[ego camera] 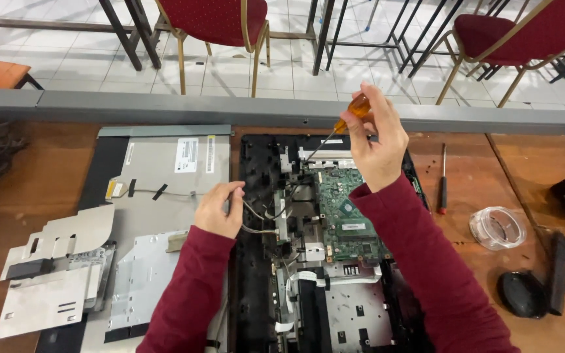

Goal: Using a manual screwdriver to remove screws and detach a motherboard from a computer chassis.

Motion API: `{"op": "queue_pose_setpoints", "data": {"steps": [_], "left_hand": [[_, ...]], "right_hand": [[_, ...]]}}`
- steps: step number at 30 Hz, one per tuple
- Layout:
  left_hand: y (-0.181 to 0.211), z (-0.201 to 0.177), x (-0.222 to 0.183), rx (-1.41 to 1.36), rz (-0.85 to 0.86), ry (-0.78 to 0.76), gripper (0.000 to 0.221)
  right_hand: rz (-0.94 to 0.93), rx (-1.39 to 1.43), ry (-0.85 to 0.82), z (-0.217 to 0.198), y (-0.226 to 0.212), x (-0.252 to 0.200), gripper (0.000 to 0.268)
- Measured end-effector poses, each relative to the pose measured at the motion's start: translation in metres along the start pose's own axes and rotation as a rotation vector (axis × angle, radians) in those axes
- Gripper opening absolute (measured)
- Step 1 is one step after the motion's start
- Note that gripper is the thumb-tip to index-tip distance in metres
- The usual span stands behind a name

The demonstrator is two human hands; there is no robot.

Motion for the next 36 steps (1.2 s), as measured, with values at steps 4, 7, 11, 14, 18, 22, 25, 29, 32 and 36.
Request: {"op": "queue_pose_setpoints", "data": {"steps": [4, 7, 11, 14, 18, 22, 25, 29, 32, 36], "left_hand": [[0.001, 0.001, 0.0, -0.013, -0.01, -0.007, 0.013], [0.001, 0.001, -0.001, -0.015, -0.017, -0.008, 0.013], [0.0, 0.002, -0.002, -0.005, -0.007, -0.008, 0.013], [0.001, 0.002, -0.001, -0.002, 0.002, -0.009, 0.013], [0.003, 0.002, -0.001, -0.011, 0.019, -0.022, 0.013], [0.002, 0.002, -0.001, -0.02, 0.022, -0.014, 0.012], [0.003, 0.003, -0.001, -0.008, 0.007, -0.037, 0.012], [0.003, 0.004, -0.002, -0.007, 0.007, -0.05, 0.012], [0.011, 0.005, 0.002, 0.011, -0.071, -0.155, 0.017], [0.012, 0.008, 0.003, 0.009, -0.196, -0.296, 0.023]], "right_hand": [[0.014, -0.002, 0.002, 0.006, 0.006, -0.005, 0.042], [0.005, -0.018, 0.004, 0.006, 0.007, -0.008, 0.043], [0.0, -0.008, -0.004, 0.006, 0.005, -0.006, 0.043], [-0.002, -0.001, -0.004, 0.004, 0.007, -0.006, 0.042], [0.0, -0.009, -0.001, 0.0, 0.005, -0.005, 0.043], [-0.015, -0.015, 0.001, -0.002, 0.005, -0.007, 0.042], [0.001, -0.019, -0.016, 0.0, 0.007, -0.007, 0.041], [0.047, 0.068, -0.069, 0.017, 0.017, 0.0, 0.036], [0.119, 0.055, -0.143, 0.024, 0.008, 0.013, 0.037], [0.102, -0.013, -0.146, 0.034, 0.009, 0.022, 0.032]]}}
Point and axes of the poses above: each hand's wrist, its own x-axis towards the middle knuckle, its own z-axis out of the palm, y = z × x, the point moved 7 cm from there along x, towards the middle knuckle, and after that the axes turned 11 degrees about -x, right-handed, at the moved point
